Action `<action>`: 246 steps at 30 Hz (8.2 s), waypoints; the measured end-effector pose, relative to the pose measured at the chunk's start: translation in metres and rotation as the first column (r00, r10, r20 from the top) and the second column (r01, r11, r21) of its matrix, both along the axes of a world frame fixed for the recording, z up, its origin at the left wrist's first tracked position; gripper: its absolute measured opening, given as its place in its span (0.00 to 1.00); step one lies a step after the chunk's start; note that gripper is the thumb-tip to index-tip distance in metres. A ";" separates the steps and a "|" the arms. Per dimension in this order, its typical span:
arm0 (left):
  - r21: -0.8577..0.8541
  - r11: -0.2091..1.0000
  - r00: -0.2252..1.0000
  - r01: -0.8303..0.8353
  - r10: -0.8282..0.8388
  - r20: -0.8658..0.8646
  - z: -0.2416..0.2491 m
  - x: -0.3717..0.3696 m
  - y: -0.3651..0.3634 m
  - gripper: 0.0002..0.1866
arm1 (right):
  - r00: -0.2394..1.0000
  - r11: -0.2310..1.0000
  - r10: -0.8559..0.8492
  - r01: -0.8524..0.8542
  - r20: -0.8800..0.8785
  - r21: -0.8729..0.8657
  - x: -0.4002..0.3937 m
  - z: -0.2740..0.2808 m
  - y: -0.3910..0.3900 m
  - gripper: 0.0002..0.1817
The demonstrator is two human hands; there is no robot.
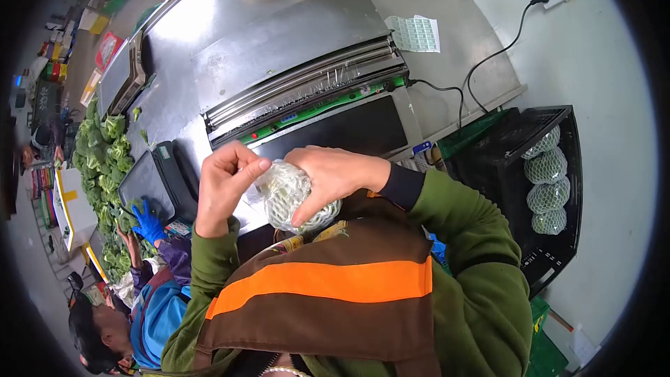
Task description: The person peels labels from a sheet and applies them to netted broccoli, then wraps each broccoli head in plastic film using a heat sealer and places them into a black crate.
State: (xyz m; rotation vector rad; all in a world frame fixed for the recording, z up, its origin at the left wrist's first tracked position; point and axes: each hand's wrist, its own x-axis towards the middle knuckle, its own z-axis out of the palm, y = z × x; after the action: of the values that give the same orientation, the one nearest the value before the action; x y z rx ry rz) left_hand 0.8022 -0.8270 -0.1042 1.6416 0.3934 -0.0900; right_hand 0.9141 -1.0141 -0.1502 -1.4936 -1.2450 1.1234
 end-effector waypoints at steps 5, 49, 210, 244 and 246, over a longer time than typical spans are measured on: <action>-0.295 0.934 0.961 0.199 -0.245 -0.125 -0.054 0.027 -0.008 0.09 | 0.973 0.993 0.002 0.026 -0.232 0.117 -0.007 -0.014 -0.012 0.39; -0.166 0.639 0.597 -0.751 0.764 0.245 -0.076 -0.039 -0.067 0.07 | 0.400 0.526 -0.828 0.797 0.392 0.298 0.220 -0.038 -0.120 0.20; 0.609 -0.103 0.137 -0.787 0.932 0.335 -0.159 -0.229 0.379 0.24 | 0.820 0.875 0.047 -0.310 -0.571 -0.373 -0.159 -0.086 0.483 0.24; 0.162 0.860 0.775 -0.484 0.336 0.535 -0.139 0.214 0.087 0.14 | 0.498 0.659 -0.733 0.689 0.464 0.301 0.233 -0.032 0.047 0.35; 0.071 0.897 0.800 -0.437 0.352 0.486 -0.117 0.216 0.079 0.14 | 0.771 0.809 -0.588 0.558 0.245 0.187 0.242 -0.016 0.064 0.28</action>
State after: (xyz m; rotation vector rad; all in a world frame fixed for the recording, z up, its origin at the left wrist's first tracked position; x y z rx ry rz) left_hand 1.0185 -0.7481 -0.2209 1.6590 0.3744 0.6673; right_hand 1.1557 -0.9502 -0.1664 -1.8348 -0.9033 0.4288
